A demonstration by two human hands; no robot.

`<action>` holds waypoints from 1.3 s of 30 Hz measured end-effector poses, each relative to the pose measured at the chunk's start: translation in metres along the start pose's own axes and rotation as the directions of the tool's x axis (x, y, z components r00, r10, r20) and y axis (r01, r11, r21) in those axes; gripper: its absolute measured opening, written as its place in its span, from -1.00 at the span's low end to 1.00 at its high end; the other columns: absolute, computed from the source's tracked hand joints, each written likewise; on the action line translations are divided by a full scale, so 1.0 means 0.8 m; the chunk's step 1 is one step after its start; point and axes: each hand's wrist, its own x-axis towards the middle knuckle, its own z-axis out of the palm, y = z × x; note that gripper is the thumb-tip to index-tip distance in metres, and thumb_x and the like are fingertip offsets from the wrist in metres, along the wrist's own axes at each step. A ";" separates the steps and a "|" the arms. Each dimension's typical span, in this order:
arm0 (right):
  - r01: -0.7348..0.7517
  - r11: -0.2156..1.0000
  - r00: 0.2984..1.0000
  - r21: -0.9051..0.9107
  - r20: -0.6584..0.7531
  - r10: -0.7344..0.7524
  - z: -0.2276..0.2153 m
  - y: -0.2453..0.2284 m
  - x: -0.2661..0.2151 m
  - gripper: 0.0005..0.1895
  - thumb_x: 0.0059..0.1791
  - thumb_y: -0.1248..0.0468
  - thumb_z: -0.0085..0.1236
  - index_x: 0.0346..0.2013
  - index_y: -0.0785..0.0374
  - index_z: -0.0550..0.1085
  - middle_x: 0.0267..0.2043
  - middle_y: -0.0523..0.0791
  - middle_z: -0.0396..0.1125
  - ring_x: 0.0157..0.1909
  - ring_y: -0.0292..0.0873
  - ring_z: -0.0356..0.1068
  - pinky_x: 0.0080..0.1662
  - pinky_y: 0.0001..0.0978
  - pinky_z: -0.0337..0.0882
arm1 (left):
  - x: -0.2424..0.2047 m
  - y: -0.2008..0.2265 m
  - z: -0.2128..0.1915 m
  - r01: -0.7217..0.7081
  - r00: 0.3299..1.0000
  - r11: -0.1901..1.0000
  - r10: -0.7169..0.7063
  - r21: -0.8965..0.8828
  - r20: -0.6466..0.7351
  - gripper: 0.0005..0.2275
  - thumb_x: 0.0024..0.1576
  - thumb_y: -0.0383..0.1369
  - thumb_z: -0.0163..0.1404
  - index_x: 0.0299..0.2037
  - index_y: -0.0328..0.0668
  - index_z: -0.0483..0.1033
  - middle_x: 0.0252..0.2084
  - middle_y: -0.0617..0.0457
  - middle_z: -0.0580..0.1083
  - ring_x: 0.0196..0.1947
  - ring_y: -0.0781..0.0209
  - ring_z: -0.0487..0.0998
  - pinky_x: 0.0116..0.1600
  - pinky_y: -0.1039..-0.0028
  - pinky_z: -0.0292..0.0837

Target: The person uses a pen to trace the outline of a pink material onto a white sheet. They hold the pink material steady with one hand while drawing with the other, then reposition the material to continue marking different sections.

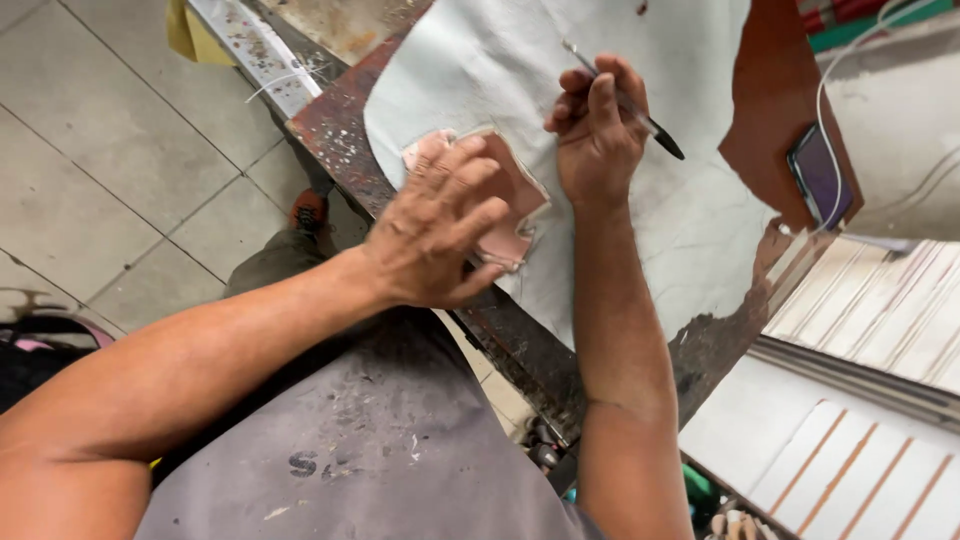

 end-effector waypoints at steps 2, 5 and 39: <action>0.008 0.998 0.999 -0.070 -0.045 -0.011 0.004 -0.021 -0.007 -0.81 0.19 0.17 0.00 0.06 0.13 0.45 -0.17 0.06 0.46 -0.35 -0.04 0.38 -0.34 -0.22 0.44 | -0.007 -0.013 -0.011 -0.018 0.999 1.000 0.018 -0.002 0.040 -0.39 0.01 0.08 0.24 0.09 -0.06 0.27 0.31 -0.34 0.21 0.43 -0.31 0.16 0.51 -0.19 -0.03; -0.009 0.970 0.996 -0.245 -0.090 -0.014 0.016 -0.064 -0.048 -0.85 0.18 0.24 -0.01 0.02 0.18 0.42 -0.21 0.05 0.45 -0.35 -0.06 0.42 -0.32 -0.25 0.49 | -0.003 -0.033 -0.046 -0.071 0.994 0.997 0.074 -0.035 0.084 -0.39 -0.08 -0.08 0.24 0.14 -0.15 0.34 0.30 -0.42 0.25 0.39 -0.36 0.21 0.44 -0.22 0.05; -0.357 0.586 0.504 -0.727 -0.679 -0.534 0.171 -0.024 -0.252 -0.55 -0.16 0.16 0.54 -0.17 0.17 0.43 -0.30 -0.05 0.43 -0.26 -0.06 0.50 -0.20 -0.32 0.50 | 0.127 -0.114 -0.038 0.264 0.691 0.846 0.171 -0.464 0.703 -0.56 0.00 -0.39 0.20 0.15 -0.05 0.51 -0.43 -0.24 0.51 -0.29 -0.37 0.59 -0.20 -0.15 0.41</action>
